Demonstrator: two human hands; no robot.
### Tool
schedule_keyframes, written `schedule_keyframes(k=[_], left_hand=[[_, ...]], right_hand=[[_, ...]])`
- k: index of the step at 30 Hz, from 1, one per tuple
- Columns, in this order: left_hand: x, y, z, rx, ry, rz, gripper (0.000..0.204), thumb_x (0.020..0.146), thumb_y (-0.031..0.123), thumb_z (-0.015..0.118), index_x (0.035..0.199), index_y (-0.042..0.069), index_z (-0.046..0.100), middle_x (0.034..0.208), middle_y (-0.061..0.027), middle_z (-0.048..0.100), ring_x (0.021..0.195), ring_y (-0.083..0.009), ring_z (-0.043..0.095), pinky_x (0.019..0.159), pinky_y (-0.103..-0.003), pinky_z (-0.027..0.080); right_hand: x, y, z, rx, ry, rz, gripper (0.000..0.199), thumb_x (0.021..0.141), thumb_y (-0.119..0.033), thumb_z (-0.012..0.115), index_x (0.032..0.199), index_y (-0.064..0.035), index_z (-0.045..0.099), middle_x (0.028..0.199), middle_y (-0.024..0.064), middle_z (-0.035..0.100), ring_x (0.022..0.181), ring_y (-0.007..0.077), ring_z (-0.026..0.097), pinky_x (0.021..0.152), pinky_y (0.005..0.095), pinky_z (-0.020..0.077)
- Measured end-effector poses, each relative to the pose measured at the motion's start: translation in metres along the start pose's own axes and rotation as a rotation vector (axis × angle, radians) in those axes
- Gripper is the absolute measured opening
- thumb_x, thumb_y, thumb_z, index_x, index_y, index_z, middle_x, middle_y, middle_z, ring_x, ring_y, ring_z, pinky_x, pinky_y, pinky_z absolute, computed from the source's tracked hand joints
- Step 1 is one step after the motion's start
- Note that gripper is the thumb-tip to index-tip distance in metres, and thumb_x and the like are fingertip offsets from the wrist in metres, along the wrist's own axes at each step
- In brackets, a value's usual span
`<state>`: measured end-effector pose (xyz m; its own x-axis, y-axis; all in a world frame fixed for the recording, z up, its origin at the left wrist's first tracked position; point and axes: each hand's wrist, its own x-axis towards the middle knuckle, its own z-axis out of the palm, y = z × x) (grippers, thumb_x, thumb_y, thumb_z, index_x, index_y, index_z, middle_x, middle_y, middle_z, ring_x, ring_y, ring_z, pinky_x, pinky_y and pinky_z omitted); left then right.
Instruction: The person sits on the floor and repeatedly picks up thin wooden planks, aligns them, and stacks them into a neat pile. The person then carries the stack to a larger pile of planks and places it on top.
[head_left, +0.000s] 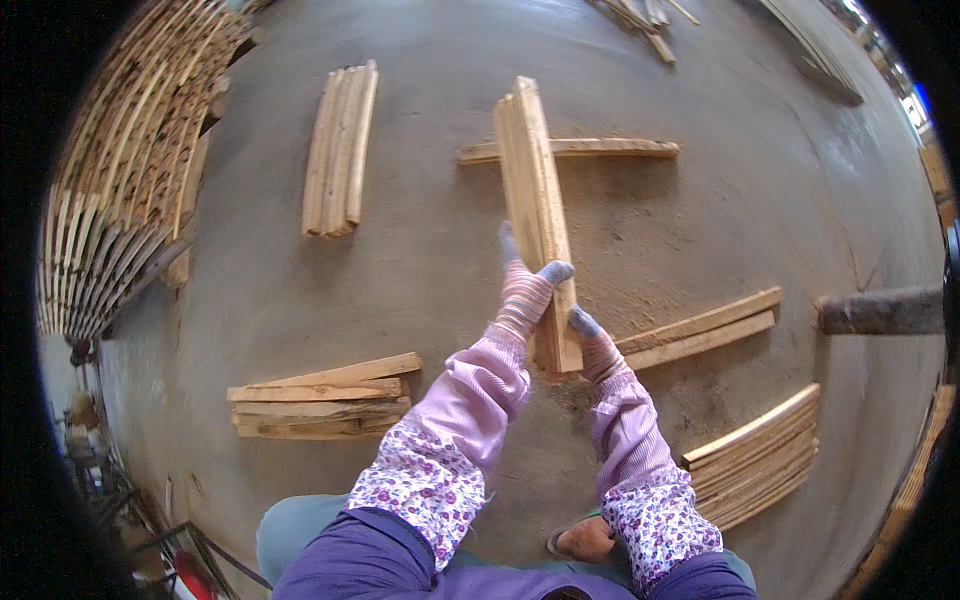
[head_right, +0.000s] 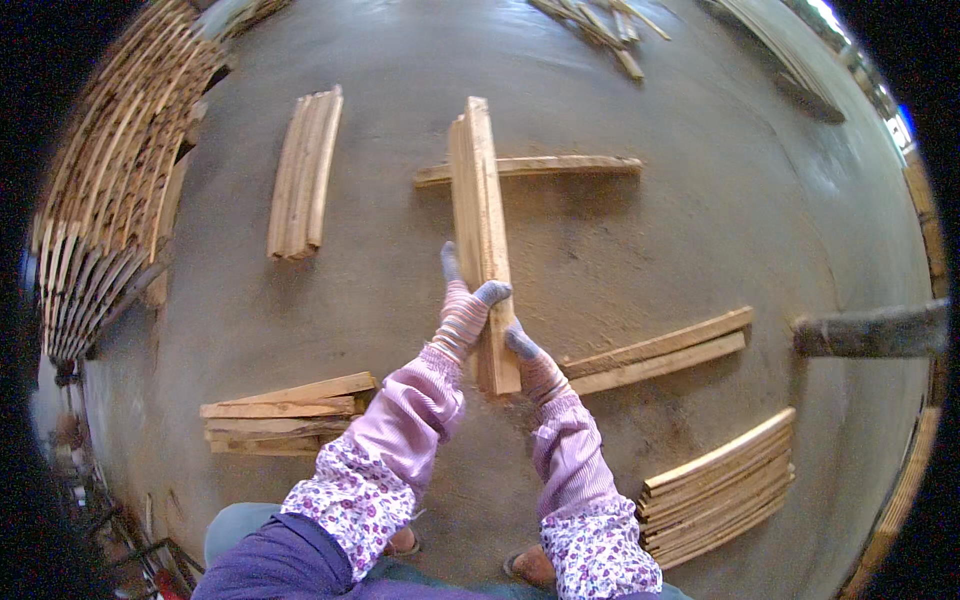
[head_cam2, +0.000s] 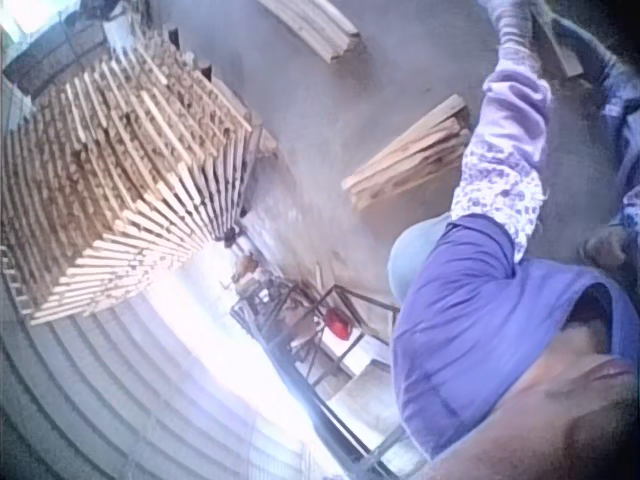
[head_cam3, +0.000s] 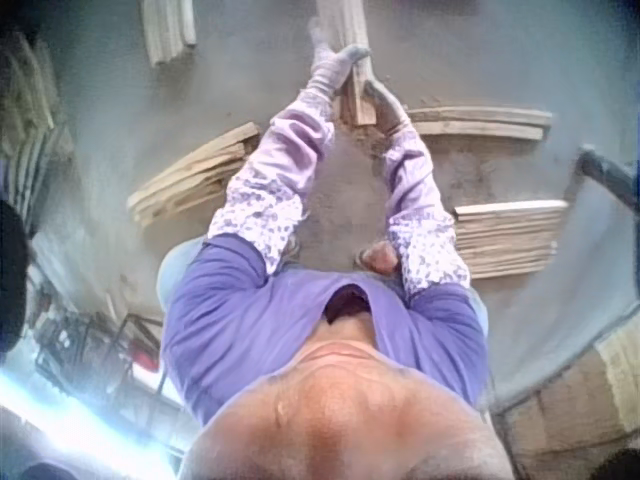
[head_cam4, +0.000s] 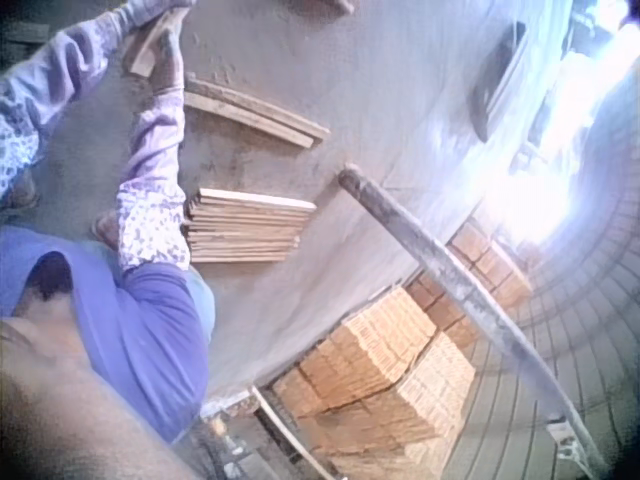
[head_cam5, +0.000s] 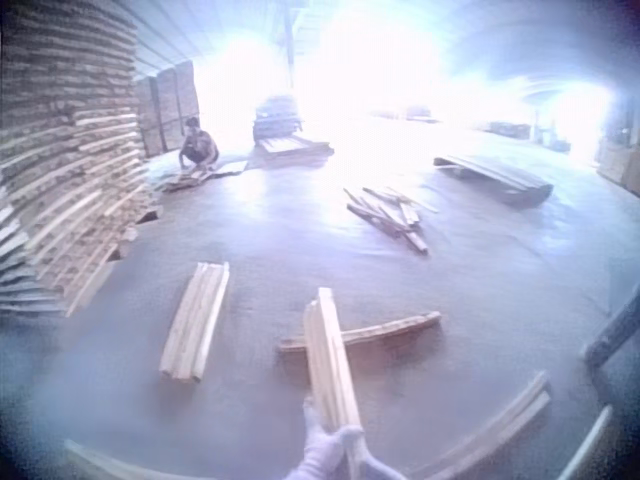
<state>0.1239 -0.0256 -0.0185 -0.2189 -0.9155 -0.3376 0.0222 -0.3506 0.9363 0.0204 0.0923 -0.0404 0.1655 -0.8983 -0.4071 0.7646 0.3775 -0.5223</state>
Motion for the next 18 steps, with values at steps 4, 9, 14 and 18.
schedule_keyframes(k=[4,9,14,18], left_hand=[[0.014,0.023,-0.04,-0.473,-0.246,-0.076,0.121,0.075,0.015,0.08,0.163,0.016,-0.003,0.143,-0.0155,0.047,0.121,-0.0283,0.053,0.105,-0.038,0.046],[0.08,0.014,-0.195,0.069,-0.119,-0.215,0.126,0.074,0.07,0.077,0.163,0.023,0.002,0.162,-0.0216,0.024,0.149,-0.0364,0.028,0.119,-0.05,0.029],[0.061,0.015,-0.312,1.407,0.003,-0.521,0.136,0.063,0.079,0.076,0.163,0.029,-0.001,0.168,-0.0209,-0.009,0.154,-0.0428,-0.009,0.12,-0.065,0.008],[0.062,0.008,-0.337,1.42,-0.045,-0.597,0.134,0.064,0.08,0.075,0.163,0.031,-0.002,0.168,-0.0196,-0.014,0.153,-0.0439,-0.014,0.119,-0.068,0.003]], right_hand=[[0.04,-0.003,0.055,-0.296,-0.001,-0.256,0.101,0.08,-0.034,0.078,0.16,-0.0122,0.022,0.146,0.009,0.049,0.132,0.0246,0.05,0.109,0.0387,0.0423],[0.122,0.02,0.144,-0.658,0.279,-0.175,0.108,0.073,-0.025,0.086,0.157,-0.0054,0.021,0.146,0.0181,0.048,0.128,0.0232,0.053,0.105,0.0362,0.0455],[0.228,0.024,0.175,-1.171,0.62,-0.123,0.118,0.065,-0.043,0.09,0.157,-0.016,0.022,0.14,0.0325,0.045,0.127,0.045,0.052,0.107,0.0477,0.0456],[0.309,0.029,0.226,-1.327,0.762,0.029,0.109,0.072,-0.041,0.083,0.159,-0.0194,0.021,0.147,0.0317,0.038,0.135,0.0451,0.044,0.11,0.0565,0.0417]])
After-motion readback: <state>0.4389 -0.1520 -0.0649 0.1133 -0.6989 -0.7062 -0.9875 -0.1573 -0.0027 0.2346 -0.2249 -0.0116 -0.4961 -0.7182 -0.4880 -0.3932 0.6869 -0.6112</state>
